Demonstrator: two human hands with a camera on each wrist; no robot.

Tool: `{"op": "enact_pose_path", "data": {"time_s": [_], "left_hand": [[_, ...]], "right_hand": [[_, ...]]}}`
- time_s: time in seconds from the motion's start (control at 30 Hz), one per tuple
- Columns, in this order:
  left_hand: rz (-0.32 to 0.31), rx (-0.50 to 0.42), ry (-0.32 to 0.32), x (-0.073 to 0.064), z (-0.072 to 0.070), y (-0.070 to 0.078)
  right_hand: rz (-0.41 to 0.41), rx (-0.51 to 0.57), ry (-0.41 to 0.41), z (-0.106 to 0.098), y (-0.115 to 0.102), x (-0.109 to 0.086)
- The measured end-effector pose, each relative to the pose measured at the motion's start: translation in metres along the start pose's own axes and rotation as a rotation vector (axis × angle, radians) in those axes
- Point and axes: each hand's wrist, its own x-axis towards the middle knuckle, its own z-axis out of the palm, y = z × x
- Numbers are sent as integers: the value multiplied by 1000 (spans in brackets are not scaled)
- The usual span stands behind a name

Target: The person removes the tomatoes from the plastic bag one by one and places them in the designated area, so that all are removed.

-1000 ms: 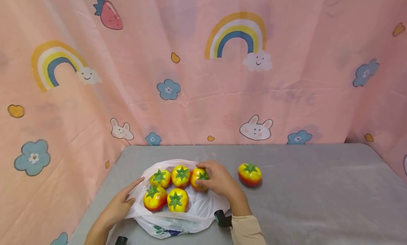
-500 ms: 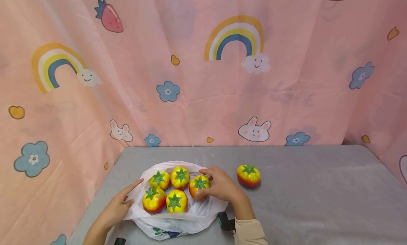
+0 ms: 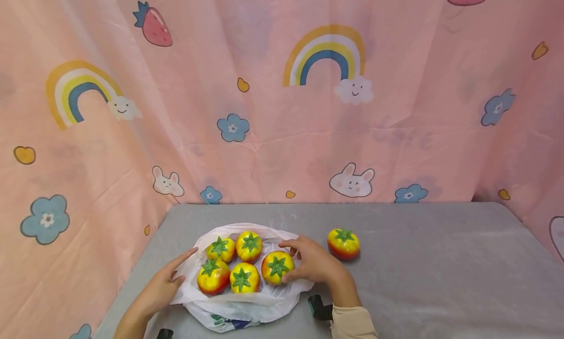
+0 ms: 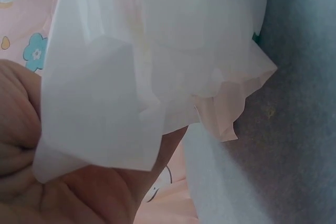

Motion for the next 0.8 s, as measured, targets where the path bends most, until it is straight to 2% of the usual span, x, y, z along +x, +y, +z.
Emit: {"op": "enact_pose_path", "data": {"time_s": [0.07, 0.27, 0.47, 0.67, 0.8], "left_hand": [[-4, -1, 0, 0, 0, 0], [-4, 1, 4, 0, 1, 1], [-3, -6, 4, -1, 1, 1], [8, 1, -2, -1, 0, -1], [9, -2, -5, 0, 1, -2]], "right_hand": [[-18, 3, 1, 1, 1, 0], [-155, -10, -33, 6, 4, 0], [-122, 24, -50, 9, 3, -1], [-155, 47, -8, 6, 1, -5], [-135, 73, 21, 0, -4, -12]]}}
